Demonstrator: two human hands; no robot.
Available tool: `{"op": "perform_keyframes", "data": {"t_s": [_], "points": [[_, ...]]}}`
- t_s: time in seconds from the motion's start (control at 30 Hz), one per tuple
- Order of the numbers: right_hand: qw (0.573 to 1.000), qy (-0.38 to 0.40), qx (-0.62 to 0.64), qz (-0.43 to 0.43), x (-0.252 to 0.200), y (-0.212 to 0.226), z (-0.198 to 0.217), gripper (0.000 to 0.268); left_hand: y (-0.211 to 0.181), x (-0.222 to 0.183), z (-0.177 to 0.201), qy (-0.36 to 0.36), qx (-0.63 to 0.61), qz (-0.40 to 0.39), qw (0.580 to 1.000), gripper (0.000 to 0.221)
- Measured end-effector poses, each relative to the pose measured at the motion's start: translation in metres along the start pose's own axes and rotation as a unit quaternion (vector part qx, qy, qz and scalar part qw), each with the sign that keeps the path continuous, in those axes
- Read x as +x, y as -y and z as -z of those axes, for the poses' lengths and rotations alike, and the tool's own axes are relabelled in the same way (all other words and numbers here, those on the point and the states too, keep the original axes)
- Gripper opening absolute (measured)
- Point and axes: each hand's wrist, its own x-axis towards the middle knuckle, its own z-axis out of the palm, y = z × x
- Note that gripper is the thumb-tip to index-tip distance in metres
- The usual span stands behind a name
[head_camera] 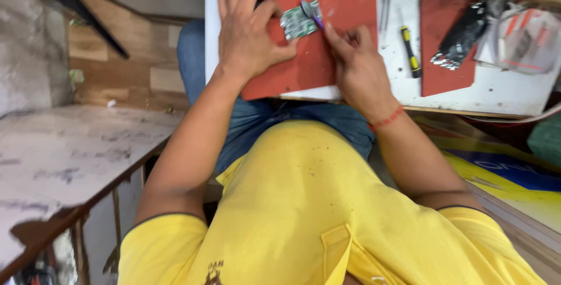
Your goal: The person uses a hot air gun to heat a small circuit board placed on a red mat, then switches to a purple tool to scrape or clean the board's surface. The person holds the board steady with one hand while operating the tools with the other.
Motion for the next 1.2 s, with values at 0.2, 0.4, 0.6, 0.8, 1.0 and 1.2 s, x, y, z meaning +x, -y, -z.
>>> {"op": "perform_keyframes", "data": {"t_s": [0.2,0.4,0.6,0.8,1.0,1.2], "points": [[0.999,0.038,0.02,-0.016,0.01,0.001,0.0,0.053,-0.004,-0.006,0.002,-0.009,0.037,-0.029,0.999,0.042],[0.997,0.053,0.017,-0.049,0.006,0.01,0.003,0.053,-0.003,-0.006,0.005,0.017,0.013,0.006,1.0,0.045],[0.997,0.06,0.04,-0.019,0.012,0.013,-0.001,0.061,-0.002,-0.001,0.008,0.034,0.011,0.063,0.997,0.048],[0.999,0.035,0.024,-0.021,0.012,0.009,0.002,0.064,0.0,0.007,0.006,0.043,0.021,0.079,0.996,0.047],[0.997,0.015,0.028,-0.068,0.01,0.018,0.002,0.058,-0.001,-0.001,0.0,0.055,0.014,0.081,0.995,0.049],[0.998,0.007,0.005,-0.06,-0.007,0.017,-0.001,0.061,-0.004,-0.011,-0.001,0.049,0.022,0.054,0.997,0.047]]}}
